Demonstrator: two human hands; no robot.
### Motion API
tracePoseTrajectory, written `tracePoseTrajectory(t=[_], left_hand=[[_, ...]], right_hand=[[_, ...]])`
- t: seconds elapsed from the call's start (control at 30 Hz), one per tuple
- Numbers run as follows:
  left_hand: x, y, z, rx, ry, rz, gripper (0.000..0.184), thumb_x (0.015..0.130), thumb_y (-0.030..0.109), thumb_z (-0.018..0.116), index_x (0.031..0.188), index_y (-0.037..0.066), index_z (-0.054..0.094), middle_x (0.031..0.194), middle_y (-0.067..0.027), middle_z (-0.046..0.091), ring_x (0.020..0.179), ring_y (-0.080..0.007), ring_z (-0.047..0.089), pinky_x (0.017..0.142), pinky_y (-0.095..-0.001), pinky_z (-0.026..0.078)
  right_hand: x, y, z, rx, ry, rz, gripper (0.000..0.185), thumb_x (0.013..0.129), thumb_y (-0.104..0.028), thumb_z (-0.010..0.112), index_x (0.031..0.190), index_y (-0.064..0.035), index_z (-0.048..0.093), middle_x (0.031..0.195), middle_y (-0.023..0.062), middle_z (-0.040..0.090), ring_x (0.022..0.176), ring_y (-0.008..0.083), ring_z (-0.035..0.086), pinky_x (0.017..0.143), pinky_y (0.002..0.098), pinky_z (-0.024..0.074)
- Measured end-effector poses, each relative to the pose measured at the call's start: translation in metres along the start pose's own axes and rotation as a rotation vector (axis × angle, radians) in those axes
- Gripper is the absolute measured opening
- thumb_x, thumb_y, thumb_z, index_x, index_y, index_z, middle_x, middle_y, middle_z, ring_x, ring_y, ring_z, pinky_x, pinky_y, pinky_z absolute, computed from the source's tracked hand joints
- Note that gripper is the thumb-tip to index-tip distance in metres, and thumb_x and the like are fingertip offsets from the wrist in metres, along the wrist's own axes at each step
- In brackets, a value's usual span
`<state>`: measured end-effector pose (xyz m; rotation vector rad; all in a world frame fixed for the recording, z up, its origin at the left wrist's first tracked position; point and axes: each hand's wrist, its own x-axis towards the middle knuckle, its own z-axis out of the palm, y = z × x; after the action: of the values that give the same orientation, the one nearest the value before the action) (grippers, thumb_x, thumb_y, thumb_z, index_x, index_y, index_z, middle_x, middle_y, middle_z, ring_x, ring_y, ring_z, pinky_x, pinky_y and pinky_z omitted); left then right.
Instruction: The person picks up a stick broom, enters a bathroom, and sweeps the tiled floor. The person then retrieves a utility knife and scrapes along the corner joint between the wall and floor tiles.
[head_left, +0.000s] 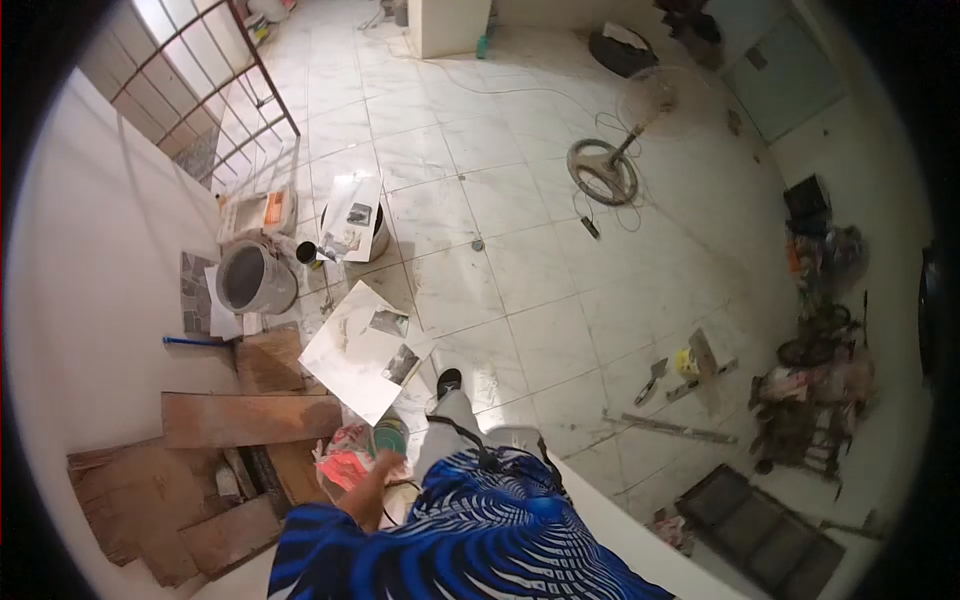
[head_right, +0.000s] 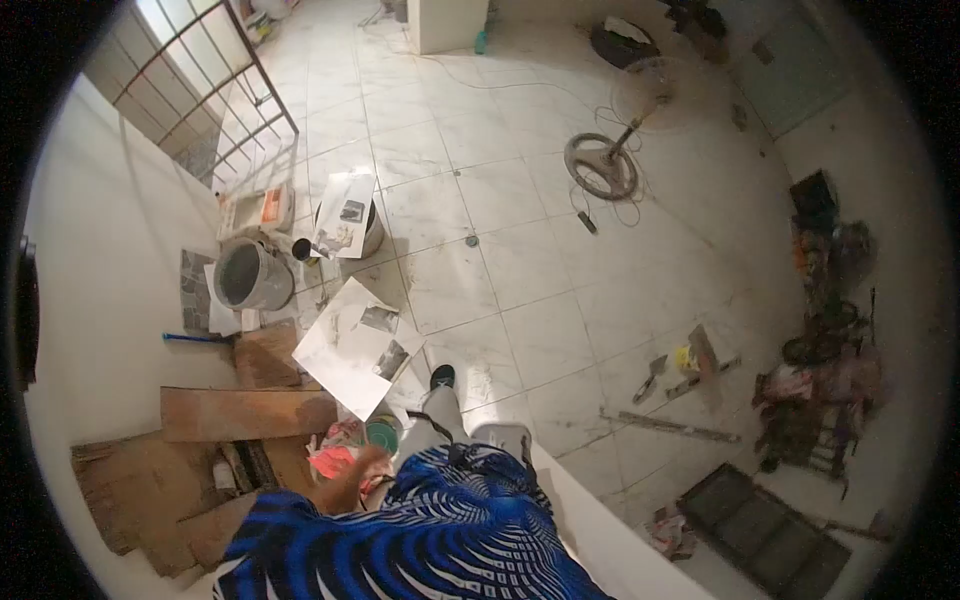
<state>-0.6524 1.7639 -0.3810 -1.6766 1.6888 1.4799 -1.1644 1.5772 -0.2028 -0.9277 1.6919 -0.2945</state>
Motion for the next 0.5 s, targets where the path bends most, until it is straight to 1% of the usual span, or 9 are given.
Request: tracePoseTrajectory(t=[0.03, 0.07, 0.13, 0.17, 0.2, 0.23, 0.33, 0.4, 0.5], left_hand=[[0.022, -0.007, -0.032, 0.285, -0.025, 0.173, 0.033, 0.085, 0.034, 0.062, 0.088, 0.003, 0.073, 0.083, -0.0104, 0.073, 0.068, -0.0244, 0.07, 0.061, -0.0412, 0.056], [0.049, -0.012, -0.074, 0.409, -0.04, 0.3, 0.032, 0.084, 0.034, 0.063, 0.088, 0.004, 0.073, 0.082, -0.0098, 0.073, 0.069, -0.0248, 0.071, 0.062, -0.0421, 0.056], [0.075, 0.018, -0.165, -0.978, 0.253, -0.257, 0.029, 0.083, 0.03, 0.064, 0.087, 0.003, 0.072, 0.079, -0.0108, 0.073, 0.062, -0.0212, 0.069, 0.052, -0.0339, 0.054], [0.08, 0.04, -0.223, -0.968, 0.382, -0.286, 0.032, 0.084, 0.032, 0.062, 0.082, 0.002, 0.073, 0.075, -0.0114, 0.072, 0.059, -0.0198, 0.068, 0.055, -0.0342, 0.055], [0.106, 0.04, -0.273, -0.76, 0.432, -0.194, 0.035, 0.085, 0.034, 0.061, 0.075, 0.002, 0.073, 0.069, -0.011, 0.071, 0.059, -0.0198, 0.068, 0.058, -0.0347, 0.055], [0.127, 0.049, -0.321, -0.757, 0.499, -0.174, 0.037, 0.084, 0.035, 0.062, 0.069, 0.003, 0.072, 0.063, -0.0105, 0.069, 0.058, -0.0203, 0.068, 0.061, -0.0363, 0.055], [0.2, 0.062, -0.458, -0.599, 0.571, -0.103, 0.041, 0.083, 0.041, 0.063, 0.069, 0.004, 0.074, 0.065, -0.0116, 0.07, 0.06, -0.023, 0.068, 0.064, -0.0389, 0.054], [0.22, 0.088, -0.556, -0.641, 0.624, -0.081, 0.041, 0.086, 0.042, 0.065, 0.077, 0.003, 0.075, 0.066, -0.009, 0.07, 0.06, -0.02, 0.067, 0.062, -0.0373, 0.054], [0.265, 0.123, -0.67, -0.702, 0.713, 0.021, 0.051, 0.085, 0.052, 0.061, 0.068, 0.006, 0.075, 0.067, -0.0118, 0.071, 0.063, -0.0234, 0.069, 0.068, -0.0404, 0.054]], right_hand=[[0.005, -0.003, 0.005, -0.054, -0.03, 0.034, 0.032, 0.089, -0.028, 0.054, 0.077, -0.0019, 0.067, 0.075, 0.0144, 0.065, 0.067, 0.0314, 0.063, 0.059, 0.0445, 0.0495], [0.015, -0.007, 0.007, -0.109, -0.062, 0.061, 0.032, 0.089, -0.029, 0.054, 0.077, -0.0018, 0.067, 0.076, 0.0144, 0.065, 0.067, 0.0314, 0.063, 0.06, 0.0445, 0.0497], [0.031, -0.013, 0.006, -0.2, -0.11, 0.13, 0.032, 0.089, -0.029, 0.054, 0.078, -0.0017, 0.068, 0.076, 0.0144, 0.066, 0.067, 0.0312, 0.063, 0.06, 0.0446, 0.05], [0.042, -0.021, 0.005, -0.233, -0.122, 0.162, 0.032, 0.089, -0.029, 0.054, 0.078, -0.0017, 0.068, 0.076, 0.0144, 0.066, 0.067, 0.0312, 0.063, 0.06, 0.0447, 0.0501], [0.055, -0.034, 0.003, -0.264, -0.133, 0.189, 0.033, 0.089, -0.029, 0.054, 0.078, -0.0017, 0.068, 0.077, 0.0144, 0.067, 0.067, 0.0311, 0.064, 0.06, 0.0447, 0.0503], [0.07, -0.047, 0.002, -0.301, -0.146, 0.208, 0.033, 0.089, -0.029, 0.054, 0.079, -0.0016, 0.069, 0.077, 0.0144, 0.067, 0.067, 0.031, 0.064, 0.06, 0.0447, 0.0505], [0.131, -0.096, 0.001, -0.463, -0.186, 0.21, 0.033, 0.089, -0.029, 0.054, 0.08, -0.0015, 0.069, 0.078, 0.0144, 0.068, 0.067, 0.0308, 0.064, 0.06, 0.0448, 0.0509], [0.184, -0.133, -0.004, -0.611, -0.218, 0.186, 0.034, 0.089, -0.03, 0.054, 0.08, -0.0014, 0.07, 0.078, 0.0144, 0.068, 0.067, 0.0307, 0.065, 0.06, 0.0449, 0.0512], [0.263, -0.194, -0.025, -0.88, -0.294, 0.112, 0.034, 0.089, -0.03, 0.054, 0.081, -0.0013, 0.071, 0.079, 0.0144, 0.069, 0.067, 0.0305, 0.065, 0.06, 0.045, 0.0517]])
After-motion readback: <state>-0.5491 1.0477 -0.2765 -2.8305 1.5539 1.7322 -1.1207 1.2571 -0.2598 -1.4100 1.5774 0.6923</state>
